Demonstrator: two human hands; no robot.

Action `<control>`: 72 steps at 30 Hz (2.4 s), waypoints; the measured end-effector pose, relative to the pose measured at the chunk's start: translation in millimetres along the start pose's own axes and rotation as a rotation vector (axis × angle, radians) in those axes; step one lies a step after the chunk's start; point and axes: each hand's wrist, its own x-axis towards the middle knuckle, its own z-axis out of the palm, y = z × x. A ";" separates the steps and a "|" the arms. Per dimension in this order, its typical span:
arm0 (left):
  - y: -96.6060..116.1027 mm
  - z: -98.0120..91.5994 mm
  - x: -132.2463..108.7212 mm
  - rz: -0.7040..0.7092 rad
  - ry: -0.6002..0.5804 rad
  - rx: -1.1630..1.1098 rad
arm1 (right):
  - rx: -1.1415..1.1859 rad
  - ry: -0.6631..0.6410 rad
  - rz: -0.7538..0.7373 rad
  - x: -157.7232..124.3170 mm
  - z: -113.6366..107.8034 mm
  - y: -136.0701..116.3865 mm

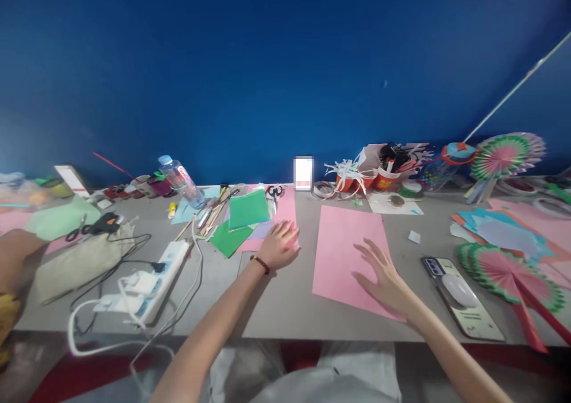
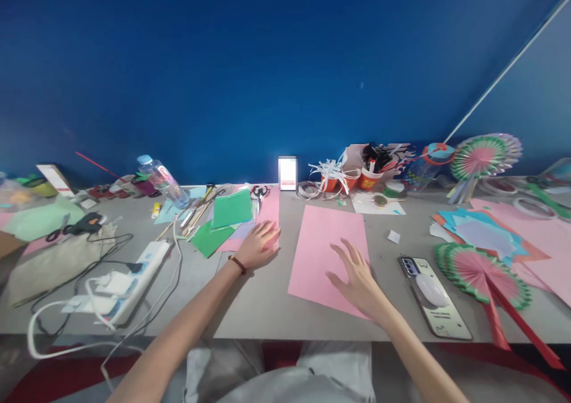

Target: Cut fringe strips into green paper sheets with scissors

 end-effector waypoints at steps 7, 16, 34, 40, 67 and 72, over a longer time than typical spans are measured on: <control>1.6 -7.9 -4.8 0.087 -0.026 -0.007 | -0.064 -0.132 0.009 -102.8 11.3 5.3; 6.9 -12.7 -18.2 0.025 0.029 0.038 | -0.054 -0.106 -0.122 -110.0 11.9 -9.8; 31.4 -26.6 -27.5 -0.703 -0.558 -1.441 | 0.671 -0.168 -0.278 -86.8 -49.7 -66.7; 36.7 -11.2 -3.2 -0.555 -0.583 -1.294 | 0.741 -0.350 -0.290 -96.1 -57.9 -78.0; 31.1 -70.4 -61.4 -0.398 -0.128 -1.423 | 0.902 0.322 0.378 19.1 -10.3 -19.3; 35.4 -63.6 -63.4 -0.362 -0.191 -1.490 | 0.766 0.282 0.311 26.7 -13.4 -21.9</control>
